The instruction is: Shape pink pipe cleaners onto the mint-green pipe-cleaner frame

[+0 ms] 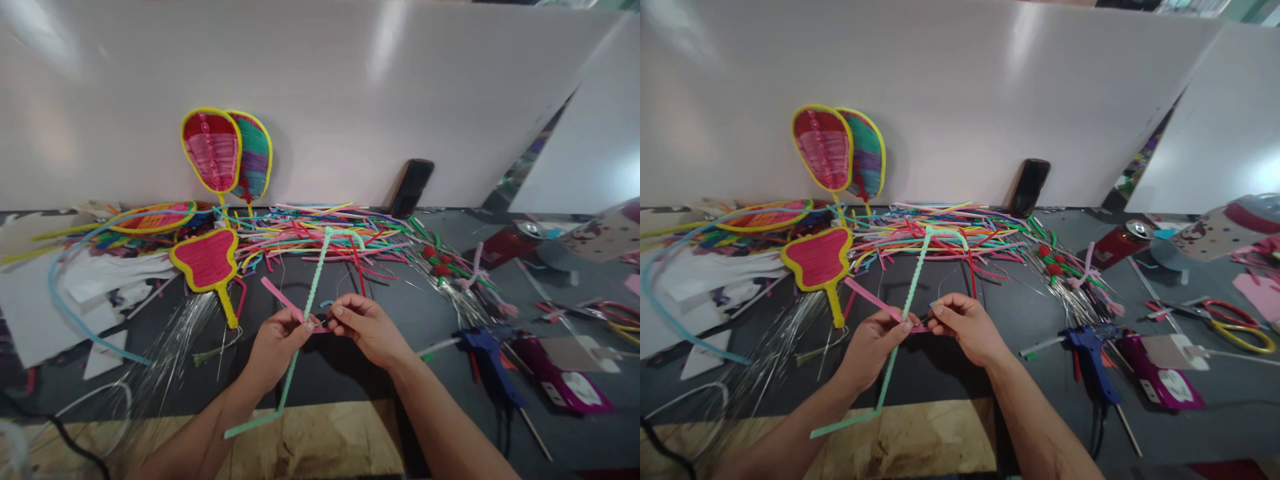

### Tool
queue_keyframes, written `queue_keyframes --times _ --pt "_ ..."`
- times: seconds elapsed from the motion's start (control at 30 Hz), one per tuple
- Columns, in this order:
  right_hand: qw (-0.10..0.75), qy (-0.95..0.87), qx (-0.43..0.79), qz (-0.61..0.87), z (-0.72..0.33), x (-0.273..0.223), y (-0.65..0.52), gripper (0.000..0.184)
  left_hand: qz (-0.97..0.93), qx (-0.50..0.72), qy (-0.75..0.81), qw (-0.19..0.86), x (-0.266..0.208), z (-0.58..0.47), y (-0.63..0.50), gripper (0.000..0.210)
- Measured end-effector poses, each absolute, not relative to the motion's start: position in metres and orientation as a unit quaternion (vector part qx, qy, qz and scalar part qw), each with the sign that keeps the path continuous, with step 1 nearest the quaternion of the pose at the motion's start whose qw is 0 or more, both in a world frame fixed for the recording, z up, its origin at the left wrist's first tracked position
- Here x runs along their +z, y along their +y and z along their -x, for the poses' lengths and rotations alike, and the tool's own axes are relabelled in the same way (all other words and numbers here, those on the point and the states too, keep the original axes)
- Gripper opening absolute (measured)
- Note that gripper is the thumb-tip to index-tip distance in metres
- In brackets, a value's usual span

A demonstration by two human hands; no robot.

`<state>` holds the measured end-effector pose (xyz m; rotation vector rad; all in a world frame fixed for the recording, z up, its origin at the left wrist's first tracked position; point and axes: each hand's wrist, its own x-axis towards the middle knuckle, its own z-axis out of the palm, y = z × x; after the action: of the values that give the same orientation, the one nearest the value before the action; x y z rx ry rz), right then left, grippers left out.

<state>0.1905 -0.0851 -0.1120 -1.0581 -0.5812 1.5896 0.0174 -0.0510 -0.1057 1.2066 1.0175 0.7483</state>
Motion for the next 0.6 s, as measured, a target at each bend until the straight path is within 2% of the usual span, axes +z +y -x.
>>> queue_keyframes --times 0.6 --pt "0.536 -0.214 0.686 0.443 -0.1866 -0.1102 -0.0845 0.023 -0.538 0.325 0.443 0.640 -0.1081 -0.0148 -0.0515 0.021"
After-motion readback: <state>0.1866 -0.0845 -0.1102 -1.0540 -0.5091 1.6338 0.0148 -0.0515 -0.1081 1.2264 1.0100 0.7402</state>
